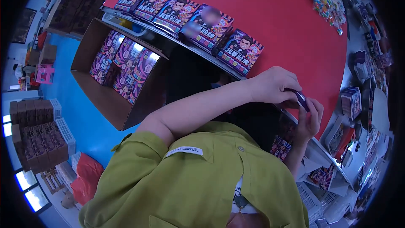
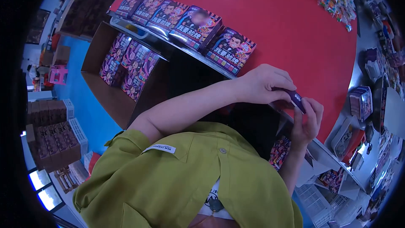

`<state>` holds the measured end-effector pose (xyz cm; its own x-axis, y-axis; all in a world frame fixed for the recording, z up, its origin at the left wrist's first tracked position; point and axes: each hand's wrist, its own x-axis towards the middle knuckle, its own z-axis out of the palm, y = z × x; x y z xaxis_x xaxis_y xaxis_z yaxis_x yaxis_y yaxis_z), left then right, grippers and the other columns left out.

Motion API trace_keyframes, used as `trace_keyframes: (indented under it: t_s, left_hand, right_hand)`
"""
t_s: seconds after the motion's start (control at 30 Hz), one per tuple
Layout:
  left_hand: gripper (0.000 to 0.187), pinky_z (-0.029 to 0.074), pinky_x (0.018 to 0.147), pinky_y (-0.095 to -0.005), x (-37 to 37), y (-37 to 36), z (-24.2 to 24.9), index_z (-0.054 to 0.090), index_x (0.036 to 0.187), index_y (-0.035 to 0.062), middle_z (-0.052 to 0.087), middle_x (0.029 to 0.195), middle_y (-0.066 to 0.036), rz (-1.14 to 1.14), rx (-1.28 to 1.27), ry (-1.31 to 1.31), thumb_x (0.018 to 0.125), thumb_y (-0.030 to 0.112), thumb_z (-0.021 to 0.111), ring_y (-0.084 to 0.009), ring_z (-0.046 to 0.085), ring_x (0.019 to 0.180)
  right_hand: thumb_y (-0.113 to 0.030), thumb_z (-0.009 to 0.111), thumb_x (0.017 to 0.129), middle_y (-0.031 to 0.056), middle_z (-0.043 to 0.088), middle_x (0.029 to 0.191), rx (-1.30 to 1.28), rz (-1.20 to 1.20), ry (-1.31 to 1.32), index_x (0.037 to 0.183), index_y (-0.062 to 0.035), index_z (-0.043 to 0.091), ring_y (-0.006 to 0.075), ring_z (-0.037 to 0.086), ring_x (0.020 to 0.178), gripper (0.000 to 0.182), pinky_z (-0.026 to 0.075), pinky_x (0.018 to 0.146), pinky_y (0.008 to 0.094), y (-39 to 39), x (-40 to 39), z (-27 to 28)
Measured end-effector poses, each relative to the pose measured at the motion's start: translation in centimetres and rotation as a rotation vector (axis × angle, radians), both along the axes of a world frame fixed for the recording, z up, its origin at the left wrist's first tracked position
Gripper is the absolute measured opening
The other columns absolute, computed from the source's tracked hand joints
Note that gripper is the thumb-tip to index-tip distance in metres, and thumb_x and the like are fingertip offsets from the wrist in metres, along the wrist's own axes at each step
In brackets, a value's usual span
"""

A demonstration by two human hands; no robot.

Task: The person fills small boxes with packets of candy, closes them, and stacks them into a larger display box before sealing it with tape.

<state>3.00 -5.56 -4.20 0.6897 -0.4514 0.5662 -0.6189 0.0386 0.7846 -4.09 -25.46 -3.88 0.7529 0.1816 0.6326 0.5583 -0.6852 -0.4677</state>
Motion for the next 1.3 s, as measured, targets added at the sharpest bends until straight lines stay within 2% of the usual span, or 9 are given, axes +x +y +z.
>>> trace_keyframes:
  t_s: [0.23, 0.43, 0.53, 0.7, 0.93, 1.03, 1.1, 1.23, 1.3]
  left_hand:
    - [0.014, 0.051, 0.062, -0.0314, 0.1, -0.9, -0.1, 0.067, 0.085, -0.0005, 0.064, 0.075, -0.010, 0.095, -0.030, 0.011, 0.074, 0.006, 0.072, -0.0241, 0.066, 0.072]
    - [0.012, 0.051, 0.063, -0.0294, -0.5, -1.1, -0.1, 0.066, 0.085, -0.0013, 0.064, 0.077, -0.010, 0.079, -0.031, 0.142, 0.075, 0.003, 0.071, -0.0207, 0.065, 0.073]
    - [0.011, 0.051, 0.066, -0.0281, -0.6, -1.9, -0.8, 0.066, 0.084, -0.0022, 0.065, 0.079, -0.009, 0.060, -0.303, 0.104, 0.075, 0.003, 0.070, -0.0208, 0.065, 0.075]
    - [0.008, 0.050, 0.065, -0.0281, -0.1, -1.4, -0.2, 0.064, 0.077, -0.0034, 0.064, 0.077, -0.010, -0.052, -0.251, 0.171, 0.073, 0.000, 0.070, -0.0196, 0.064, 0.073]
    - [0.008, 0.050, 0.066, -0.0287, -0.2, -1.5, -0.6, 0.063, 0.075, -0.0030, 0.063, 0.077, -0.009, -0.067, -0.331, 0.222, 0.073, 0.001, 0.069, -0.0202, 0.063, 0.074]
    - [0.008, 0.051, 0.069, -0.0309, -0.6, -0.7, -1.0, 0.064, 0.080, -0.0015, 0.064, 0.083, -0.010, -0.059, -0.255, 0.074, 0.075, 0.004, 0.068, -0.0228, 0.063, 0.080]
    - [0.016, 0.052, 0.072, -0.0334, -0.8, 0.4, -1.0, 0.064, 0.092, 0.0007, 0.064, 0.095, -0.009, 0.021, -0.046, -0.269, 0.078, 0.007, 0.067, -0.0251, 0.062, 0.085]
    - [0.031, 0.051, 0.078, -0.0353, -1.3, 1.0, -1.9, 0.059, 0.109, 0.0024, 0.059, 0.115, -0.011, -0.066, 0.097, -0.267, 0.080, 0.009, 0.066, -0.0290, 0.061, 0.096]
    - [0.053, 0.049, 0.087, -0.0377, -1.9, 0.7, -2.3, 0.047, 0.127, 0.0047, 0.044, 0.133, -0.018, 0.061, 0.152, -0.229, 0.078, 0.010, 0.068, -0.0356, 0.053, 0.112]
  right_hand:
    - [0.005, 0.059, 0.085, 0.0107, 0.055, 0.099, 0.458, 0.060, 0.309, 0.098, 0.0036, 0.062, 0.0173, 0.055, 0.092, 0.014, 0.044, 0.081, 0.0266, 0.0, 0.9, 0.4]
    - [0.004, 0.057, 0.087, 0.0112, 0.053, 0.102, 0.564, 0.099, 0.346, 0.097, 0.0041, 0.062, 0.0147, 0.053, 0.092, 0.011, 0.044, 0.081, 0.0250, 0.0, 0.6, 0.2]
    - [0.004, 0.056, 0.087, 0.0117, 0.052, 0.103, 0.620, 0.090, 0.369, 0.097, 0.0043, 0.061, 0.0153, 0.053, 0.092, 0.012, 0.044, 0.081, 0.0255, 0.2, 0.3, 0.2]
    - [0.004, 0.055, 0.087, 0.0125, 0.053, 0.105, 0.635, 0.124, 0.321, 0.099, 0.0038, 0.061, 0.0171, 0.054, 0.094, 0.013, 0.045, 0.082, 0.0273, 0.2, 0.0, -0.5]
    - [0.007, 0.058, 0.083, 0.0143, 0.056, 0.101, 0.163, 0.006, 0.075, 0.098, 0.0037, 0.062, 0.0238, 0.056, 0.092, 0.016, 0.047, 0.079, 0.0330, -0.4, 0.0, -0.7]
    - [0.007, 0.060, 0.081, 0.0158, 0.058, 0.099, 0.080, 0.025, 0.026, 0.099, 0.0037, 0.063, 0.0272, 0.057, 0.090, 0.018, 0.047, 0.077, 0.0359, -0.6, -0.1, -0.9]
    - [0.007, 0.061, 0.080, 0.0161, 0.058, 0.101, -0.080, 0.079, -0.068, 0.102, 0.0035, 0.063, 0.0280, 0.057, 0.090, 0.022, 0.048, 0.077, 0.0370, -0.7, -0.2, -0.8]
    - [0.007, 0.062, 0.080, 0.0164, 0.059, 0.103, -0.176, 0.047, -0.132, 0.103, 0.0039, 0.063, 0.0281, 0.057, 0.091, 0.023, 0.048, 0.077, 0.0365, -1.1, -0.2, -1.2]
    - [0.006, 0.063, 0.081, 0.0158, 0.060, 0.100, -0.084, 0.025, -0.091, 0.102, 0.0045, 0.064, 0.0265, 0.058, 0.090, 0.021, 0.048, 0.076, 0.0342, -0.6, 0.3, -0.8]
